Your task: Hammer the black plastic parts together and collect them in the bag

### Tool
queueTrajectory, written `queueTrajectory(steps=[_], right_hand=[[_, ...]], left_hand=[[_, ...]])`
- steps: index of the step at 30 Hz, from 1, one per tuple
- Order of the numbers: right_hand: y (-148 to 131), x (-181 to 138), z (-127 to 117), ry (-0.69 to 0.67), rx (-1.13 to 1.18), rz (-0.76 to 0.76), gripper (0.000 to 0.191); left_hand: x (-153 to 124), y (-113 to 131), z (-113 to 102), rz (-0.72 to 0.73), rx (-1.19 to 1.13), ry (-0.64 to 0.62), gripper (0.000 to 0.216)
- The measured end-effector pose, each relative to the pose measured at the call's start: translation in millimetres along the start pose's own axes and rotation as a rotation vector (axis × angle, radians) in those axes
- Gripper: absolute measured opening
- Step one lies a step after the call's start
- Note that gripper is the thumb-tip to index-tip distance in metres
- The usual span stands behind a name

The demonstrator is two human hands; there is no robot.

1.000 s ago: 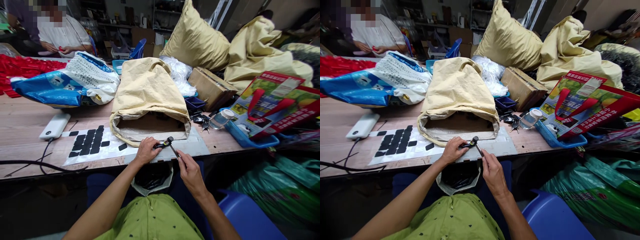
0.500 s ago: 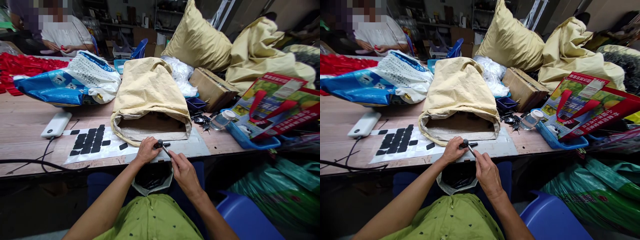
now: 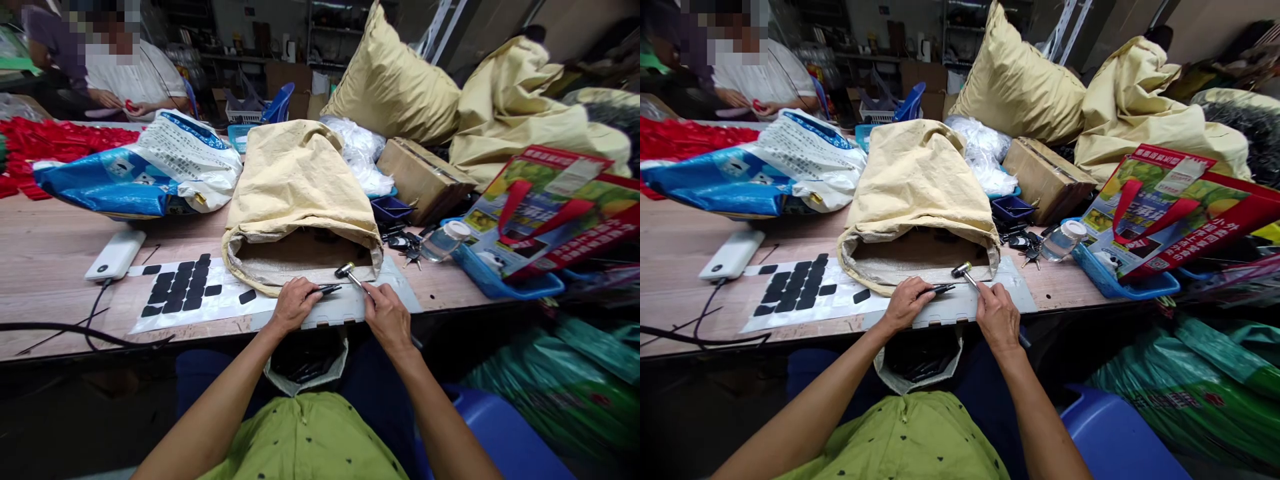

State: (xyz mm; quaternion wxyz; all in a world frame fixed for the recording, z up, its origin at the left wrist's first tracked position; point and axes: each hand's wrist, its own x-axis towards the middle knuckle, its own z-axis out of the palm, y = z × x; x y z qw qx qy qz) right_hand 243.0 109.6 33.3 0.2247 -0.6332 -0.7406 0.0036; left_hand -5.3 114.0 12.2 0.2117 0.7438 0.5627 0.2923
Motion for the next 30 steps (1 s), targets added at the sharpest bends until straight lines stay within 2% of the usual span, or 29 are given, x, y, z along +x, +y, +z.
queueTrajectory(steps=[4, 9, 16, 23, 27, 30], right_hand=[[1.1, -4.8, 14.5, 0.074, -0.065, -0.013, 0.035], [-2.1, -7.0, 16.4, 0.102, -0.087, -0.016, 0.033], [7.3, 17.9, 12.6, -0.061, 0.100, -0.020, 0.022], [18.1, 25.8, 15.0, -0.152, 0.271, 0.081, 0.018], [17.9, 23.5, 14.8, -0.146, 0.272, 0.076, 0.013], [17.1, 22.7, 15.3, -0.142, 0.252, 0.064, 0.012]], left_hand=[[0.1, -1.0, 0.9, 0.002, 0.028, -0.004, 0.028], [0.8, -1.4, 1.3, 0.005, 0.063, -0.013, 0.037], [-0.8, 0.8, 0.6, 0.030, 0.060, -0.003, 0.038], [-2.0, 4.8, -2.6, 0.049, 0.000, 0.032, 0.031], [-31.9, 22.4, -4.5, 0.142, -0.045, 0.082, 0.023], [-75.1, 32.6, 3.7, 0.282, -0.058, -0.031, 0.022]])
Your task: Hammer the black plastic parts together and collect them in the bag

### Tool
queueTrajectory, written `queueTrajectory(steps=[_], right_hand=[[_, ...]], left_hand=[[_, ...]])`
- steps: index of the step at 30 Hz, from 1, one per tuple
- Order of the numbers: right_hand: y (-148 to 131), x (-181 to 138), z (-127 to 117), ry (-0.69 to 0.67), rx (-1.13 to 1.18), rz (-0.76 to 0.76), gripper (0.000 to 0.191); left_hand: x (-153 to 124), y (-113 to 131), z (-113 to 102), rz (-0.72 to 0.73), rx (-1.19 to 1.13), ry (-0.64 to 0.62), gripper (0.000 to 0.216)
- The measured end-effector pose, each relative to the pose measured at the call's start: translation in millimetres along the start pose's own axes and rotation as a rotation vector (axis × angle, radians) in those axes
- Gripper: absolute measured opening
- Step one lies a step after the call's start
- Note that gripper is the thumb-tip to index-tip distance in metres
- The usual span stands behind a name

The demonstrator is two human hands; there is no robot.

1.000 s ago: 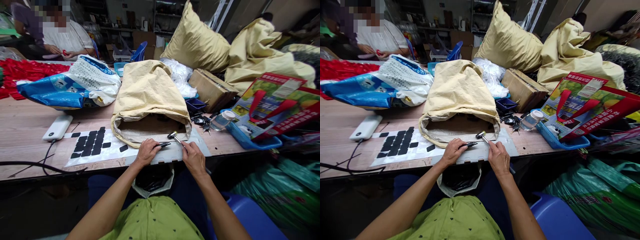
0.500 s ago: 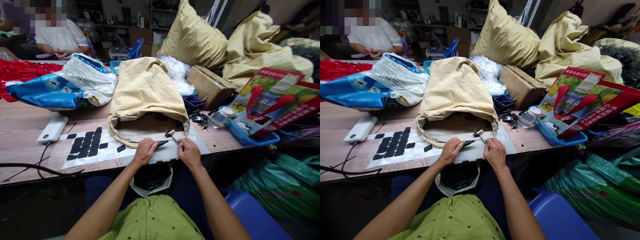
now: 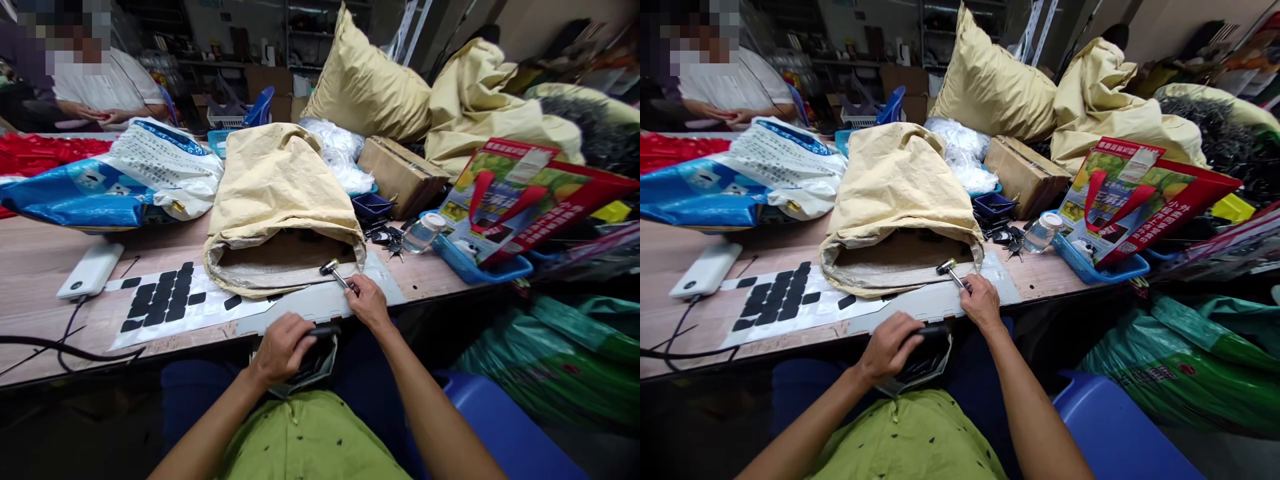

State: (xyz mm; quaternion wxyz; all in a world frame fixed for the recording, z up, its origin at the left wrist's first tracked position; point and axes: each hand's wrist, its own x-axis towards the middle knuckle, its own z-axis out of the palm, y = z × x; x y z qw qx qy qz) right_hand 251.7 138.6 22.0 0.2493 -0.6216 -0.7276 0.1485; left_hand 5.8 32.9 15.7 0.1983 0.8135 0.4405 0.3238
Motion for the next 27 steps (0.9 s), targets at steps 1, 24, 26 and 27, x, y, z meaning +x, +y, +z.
queueTrajectory(steps=[1, 24, 26, 27], right_hand=[[-0.1, -0.1, 0.3, 0.000, -0.007, 0.001, 0.012], [-3.3, -1.9, -3.7, -0.004, 0.043, 0.019, 0.011], [-4.2, -2.2, -4.6, -0.005, 0.036, 0.029, 0.011], [-4.6, -2.2, -4.8, -0.006, 0.033, 0.033, 0.011]], left_hand=[[-13.9, 4.0, 5.5, 0.018, -0.002, -0.046, 0.023], [223.7, -6.1, -3.7, -0.548, 0.254, -0.170, 0.032], [246.0, -9.6, 14.0, -0.637, 0.237, -0.242, 0.029], [253.2, -10.0, 22.5, -0.669, 0.223, -0.256, 0.029]])
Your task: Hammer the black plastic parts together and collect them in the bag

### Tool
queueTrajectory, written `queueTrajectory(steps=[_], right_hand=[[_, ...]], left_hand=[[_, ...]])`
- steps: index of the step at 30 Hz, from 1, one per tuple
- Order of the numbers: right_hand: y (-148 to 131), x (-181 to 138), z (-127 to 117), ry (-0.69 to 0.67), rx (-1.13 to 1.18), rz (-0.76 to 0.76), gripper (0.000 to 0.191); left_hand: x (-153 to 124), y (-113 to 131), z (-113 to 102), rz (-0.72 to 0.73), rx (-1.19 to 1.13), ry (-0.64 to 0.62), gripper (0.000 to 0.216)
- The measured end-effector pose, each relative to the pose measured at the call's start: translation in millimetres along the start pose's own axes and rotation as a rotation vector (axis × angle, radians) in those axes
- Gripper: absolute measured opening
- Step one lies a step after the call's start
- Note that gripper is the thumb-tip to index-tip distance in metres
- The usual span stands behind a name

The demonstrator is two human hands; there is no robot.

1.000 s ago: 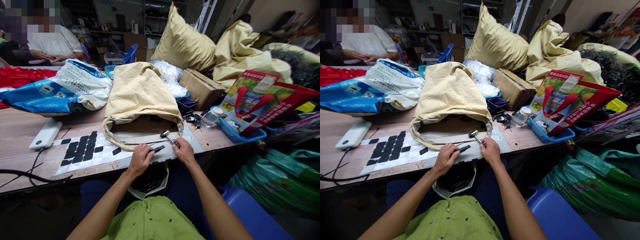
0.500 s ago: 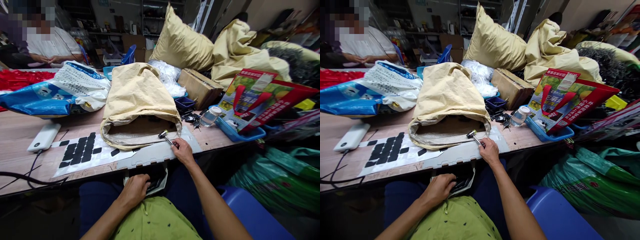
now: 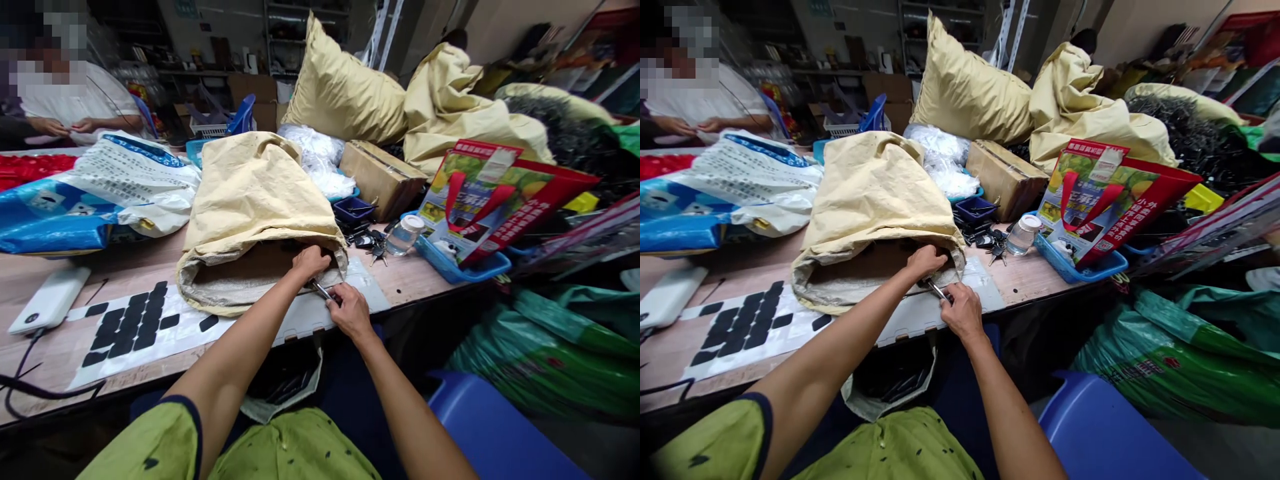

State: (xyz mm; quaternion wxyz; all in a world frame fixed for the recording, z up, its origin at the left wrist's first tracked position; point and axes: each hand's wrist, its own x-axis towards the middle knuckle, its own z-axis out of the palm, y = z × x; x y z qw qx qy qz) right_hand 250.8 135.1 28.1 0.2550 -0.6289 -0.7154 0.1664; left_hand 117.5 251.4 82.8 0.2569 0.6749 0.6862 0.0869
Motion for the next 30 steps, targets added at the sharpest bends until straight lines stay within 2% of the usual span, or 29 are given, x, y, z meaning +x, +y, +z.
queueTrajectory(steps=[4, 7, 10, 13, 16, 19, 23, 27, 30], right_hand=[[0.4, 0.1, 0.5, -0.001, -0.001, 0.001, 0.011], [1.5, 0.3, 1.0, -0.004, 0.001, 0.010, 0.011], [1.3, 0.1, 1.0, -0.003, 0.002, 0.018, 0.010], [0.5, -0.7, 1.5, 0.011, -0.005, 0.009, 0.010], [0.7, -1.9, 3.5, 0.027, -0.015, 0.004, 0.011], [1.6, -3.5, 6.1, 0.056, -0.038, 0.002, 0.013], [-1.2, -6.8, 6.8, 0.093, -0.092, -0.009, 0.015], [-11.8, -17.3, 1.3, 0.123, -0.073, -0.021, 0.021], [-20.8, -32.1, -4.9, 0.159, 0.058, -0.058, 0.027]], left_hand=[[13.9, 13.1, 13.1, -0.057, -0.041, -0.011, 0.037], [12.9, 5.3, 4.2, -0.072, -0.030, -0.019, 0.035], [-7.0, -21.6, -14.2, 0.002, -0.058, 0.075, 0.030], [-49.1, -62.3, -23.5, 0.188, -0.236, 0.261, 0.027], [-97.2, -102.6, -10.2, 0.241, -0.403, 0.427, 0.030], [-128.3, -129.2, 17.9, 0.270, -0.387, 0.414, 0.024], [-134.8, -141.6, 44.0, 0.363, -0.209, 0.391, 0.015], [-129.9, -143.1, 45.4, 0.391, -0.154, 0.381, 0.015], [-130.2, -143.1, 42.3, 0.390, -0.157, 0.364, 0.016]])
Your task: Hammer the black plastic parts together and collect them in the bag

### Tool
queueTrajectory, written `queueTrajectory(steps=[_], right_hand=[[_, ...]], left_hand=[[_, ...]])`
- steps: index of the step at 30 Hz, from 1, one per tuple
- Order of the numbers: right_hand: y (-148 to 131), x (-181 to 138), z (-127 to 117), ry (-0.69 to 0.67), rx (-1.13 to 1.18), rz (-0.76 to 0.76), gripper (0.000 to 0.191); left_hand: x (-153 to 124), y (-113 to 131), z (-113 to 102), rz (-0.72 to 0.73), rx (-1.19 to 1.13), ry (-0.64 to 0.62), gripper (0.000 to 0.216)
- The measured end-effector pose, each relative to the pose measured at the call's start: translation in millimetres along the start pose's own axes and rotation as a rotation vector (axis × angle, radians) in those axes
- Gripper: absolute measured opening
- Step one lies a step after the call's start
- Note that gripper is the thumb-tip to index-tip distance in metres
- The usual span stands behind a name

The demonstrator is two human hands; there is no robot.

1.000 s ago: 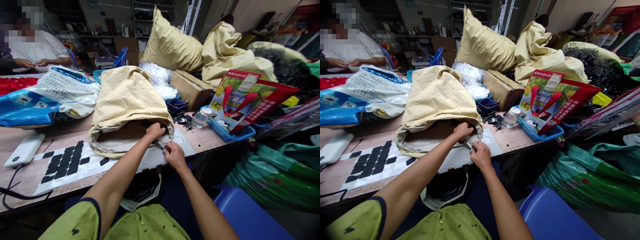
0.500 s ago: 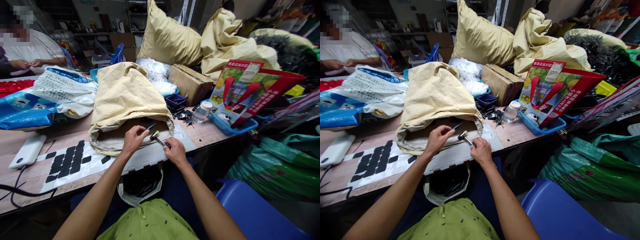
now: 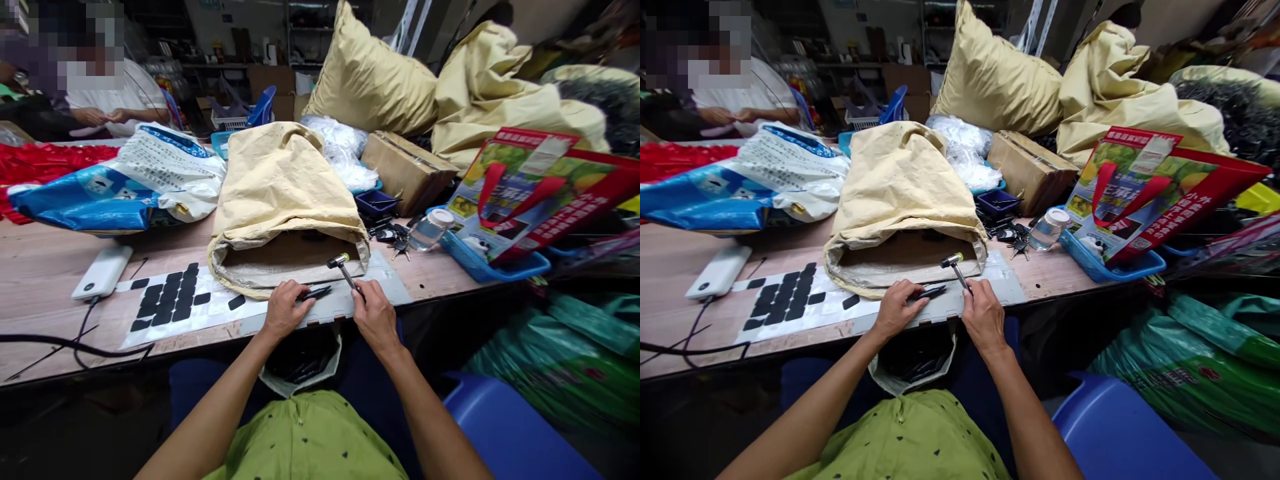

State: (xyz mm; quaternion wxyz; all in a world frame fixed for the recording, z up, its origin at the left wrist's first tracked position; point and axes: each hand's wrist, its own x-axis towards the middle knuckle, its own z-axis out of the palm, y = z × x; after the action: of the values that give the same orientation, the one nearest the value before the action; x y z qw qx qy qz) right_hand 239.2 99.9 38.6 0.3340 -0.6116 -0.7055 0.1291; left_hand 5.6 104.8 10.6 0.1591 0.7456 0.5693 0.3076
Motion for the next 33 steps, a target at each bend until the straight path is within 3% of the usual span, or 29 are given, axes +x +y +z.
queueTrajectory(steps=[6, 18, 28, 33], right_hand=[[-14.5, -25.2, -12.3, -0.137, 0.250, -0.052, 0.032], [-31.1, -32.5, -8.3, -0.262, 0.282, -0.068, 0.041], [-41.9, -35.5, 1.2, -0.296, 0.289, -0.105, 0.040], [-28.1, -13.3, -11.4, -0.180, 0.126, -0.088, 0.038]], left_hand=[[0.9, 1.2, -2.8, -0.057, -0.044, -0.030, 0.016], [4.3, 2.5, -1.9, -0.147, -0.097, -0.017, 0.015], [3.6, 2.2, 1.3, -0.137, -0.062, 0.018, 0.011], [2.6, 3.7, 0.8, -0.118, -0.059, 0.030, 0.022]])
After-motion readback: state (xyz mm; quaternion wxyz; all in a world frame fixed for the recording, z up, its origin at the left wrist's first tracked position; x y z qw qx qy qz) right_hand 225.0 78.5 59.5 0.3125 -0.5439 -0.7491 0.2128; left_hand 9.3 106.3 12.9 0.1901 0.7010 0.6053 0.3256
